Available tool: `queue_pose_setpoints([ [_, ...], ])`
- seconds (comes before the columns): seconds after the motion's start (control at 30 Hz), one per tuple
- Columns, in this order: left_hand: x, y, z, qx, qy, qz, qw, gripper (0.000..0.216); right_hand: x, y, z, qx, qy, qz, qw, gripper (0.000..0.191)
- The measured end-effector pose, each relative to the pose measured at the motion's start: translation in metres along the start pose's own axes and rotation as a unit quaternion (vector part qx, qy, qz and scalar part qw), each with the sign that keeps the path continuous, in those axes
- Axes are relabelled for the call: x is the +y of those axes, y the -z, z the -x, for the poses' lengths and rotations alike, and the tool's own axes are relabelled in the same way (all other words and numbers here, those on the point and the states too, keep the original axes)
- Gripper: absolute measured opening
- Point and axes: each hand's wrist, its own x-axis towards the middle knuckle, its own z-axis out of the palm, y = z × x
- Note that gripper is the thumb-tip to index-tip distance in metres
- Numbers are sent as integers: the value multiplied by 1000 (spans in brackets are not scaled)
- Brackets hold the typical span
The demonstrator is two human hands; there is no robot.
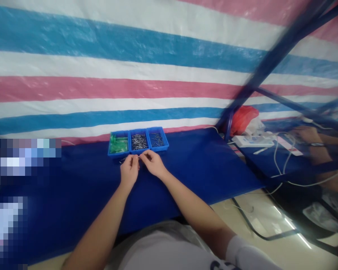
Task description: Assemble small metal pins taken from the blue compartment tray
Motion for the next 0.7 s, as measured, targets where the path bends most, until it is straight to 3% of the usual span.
queue_pose_setpoints([
  [0.27, -2, -1, 0, 12, 1, 24, 1000, 28, -2, -2, 1, -1, 12, -47, 999, 16],
  [0.7, -4, -3, -1, 12, 7, 45, 999, 30, -4, 2, -2, 4, -62, -65, 996, 39],
])
